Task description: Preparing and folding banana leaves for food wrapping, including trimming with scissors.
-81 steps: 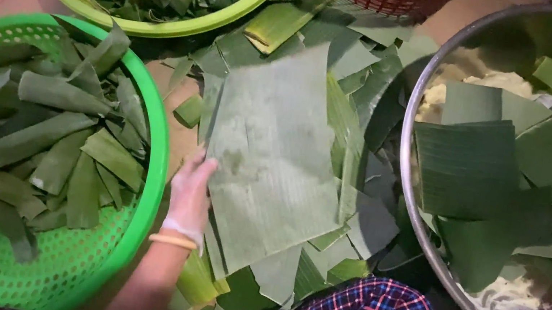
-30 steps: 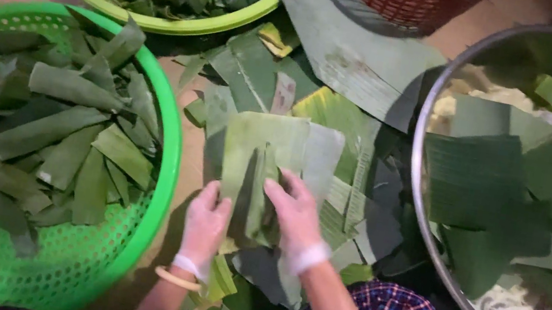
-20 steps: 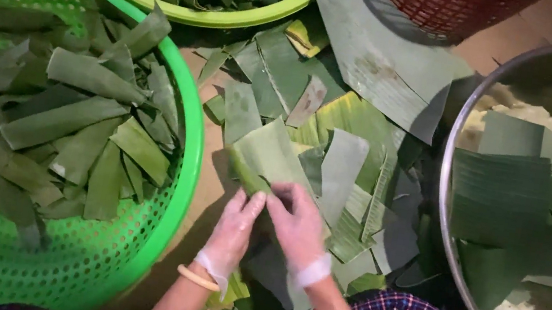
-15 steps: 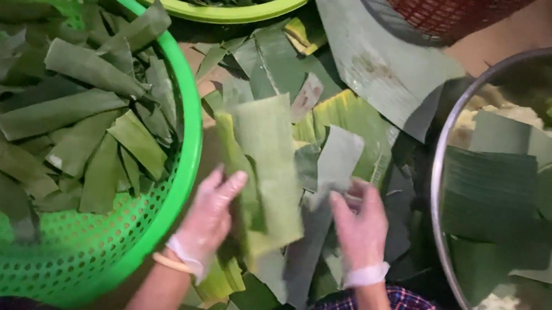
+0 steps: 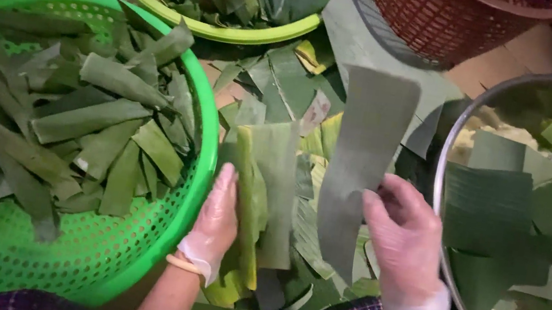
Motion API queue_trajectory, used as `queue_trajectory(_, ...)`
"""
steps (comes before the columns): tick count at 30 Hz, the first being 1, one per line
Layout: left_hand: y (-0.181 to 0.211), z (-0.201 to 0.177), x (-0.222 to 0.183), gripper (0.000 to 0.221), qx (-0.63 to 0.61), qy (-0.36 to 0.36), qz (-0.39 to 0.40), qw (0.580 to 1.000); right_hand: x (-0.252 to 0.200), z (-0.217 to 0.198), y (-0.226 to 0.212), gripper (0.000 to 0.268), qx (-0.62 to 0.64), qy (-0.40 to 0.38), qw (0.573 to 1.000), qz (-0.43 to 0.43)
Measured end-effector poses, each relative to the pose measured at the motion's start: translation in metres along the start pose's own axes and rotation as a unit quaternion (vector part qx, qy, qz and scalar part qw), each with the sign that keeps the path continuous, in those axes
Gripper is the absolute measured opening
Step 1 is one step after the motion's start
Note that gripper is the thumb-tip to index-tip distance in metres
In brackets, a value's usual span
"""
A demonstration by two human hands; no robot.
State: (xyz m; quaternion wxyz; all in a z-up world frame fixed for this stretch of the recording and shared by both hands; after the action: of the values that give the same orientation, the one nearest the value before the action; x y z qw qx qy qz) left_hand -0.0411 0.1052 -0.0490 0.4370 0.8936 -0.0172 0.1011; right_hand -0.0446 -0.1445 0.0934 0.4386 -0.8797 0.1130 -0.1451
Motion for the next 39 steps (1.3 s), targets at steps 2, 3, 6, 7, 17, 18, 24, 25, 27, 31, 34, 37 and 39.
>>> queue_trajectory(2,-0.006,0.009,-0.002,0.057,-0.234,-0.07,-0.104,0.964,0.004,0.007,-0.004,0.033,0.073,-0.028,0.993,0.088)
queue_trajectory(3,-0.026,0.019,-0.01,0.067,-0.216,-0.101,-0.079,0.968,0.006,0.021,-0.004,0.033,0.09,-0.066,0.987,0.114)
queue_trajectory(6,-0.004,0.015,-0.003,0.07,-0.401,-0.099,-0.21,0.886,0.008,0.061,0.029,0.034,0.081,-0.121,0.982,0.116)
queue_trajectory(7,0.014,0.015,-0.003,0.066,-0.574,-0.059,-0.351,0.738,0.009,0.074,0.045,0.035,0.056,-0.139,0.984,0.095)
queue_trajectory(17,-0.005,0.043,-0.014,0.067,-0.538,-0.031,-0.399,0.742,-0.013,0.093,-0.017,0.049,0.01,-0.19,0.977,-0.098)
queue_trajectory(18,-0.003,0.037,-0.013,0.064,-0.55,0.011,-0.411,0.727,-0.02,0.101,-0.008,0.079,0.041,-0.269,0.962,0.022)
queue_trajectory(24,-0.009,0.038,-0.014,0.047,-0.667,-0.013,-0.302,0.681,-0.063,0.131,0.032,0.068,0.064,-0.402,0.911,0.065)
queue_trajectory(25,-0.002,0.032,-0.011,0.05,-0.693,-0.072,-0.278,0.661,-0.068,0.129,0.035,0.054,0.105,-0.428,0.887,0.138)
queue_trajectory(27,-0.006,0.039,-0.008,0.044,-0.72,-0.055,-0.284,0.631,-0.065,0.126,0.028,0.069,0.045,-0.45,0.886,0.101)
queue_trajectory(31,-0.009,0.029,-0.016,0.011,-0.634,0.144,-0.386,0.654,-0.075,0.131,-0.004,0.089,-0.261,-0.31,0.912,-0.066)
queue_trajectory(34,0.029,-0.001,0.009,0.029,-0.687,-0.024,-0.259,0.678,-0.07,0.134,0.019,0.074,-0.074,-0.343,0.936,-0.009)
queue_trajectory(37,0.025,0.001,0.001,0.042,-0.678,0.015,-0.332,0.656,-0.066,0.134,0.022,0.062,0.008,-0.455,0.888,0.063)
queue_trajectory(39,0.024,-0.002,0.005,0.02,-0.659,0.063,-0.384,0.644,-0.065,0.121,-0.009,0.064,-0.011,-0.395,0.919,-0.008)
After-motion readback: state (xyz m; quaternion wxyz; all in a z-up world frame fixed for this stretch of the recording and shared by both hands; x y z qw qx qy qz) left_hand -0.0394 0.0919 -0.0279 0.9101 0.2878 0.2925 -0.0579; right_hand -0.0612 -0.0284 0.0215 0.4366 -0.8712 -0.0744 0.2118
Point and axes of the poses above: each hand's wrist, its own x-axis towards the middle knuckle, its own z-axis out of the palm, y = z × x, the point moved 7 cm from there along x, towards the middle knuckle
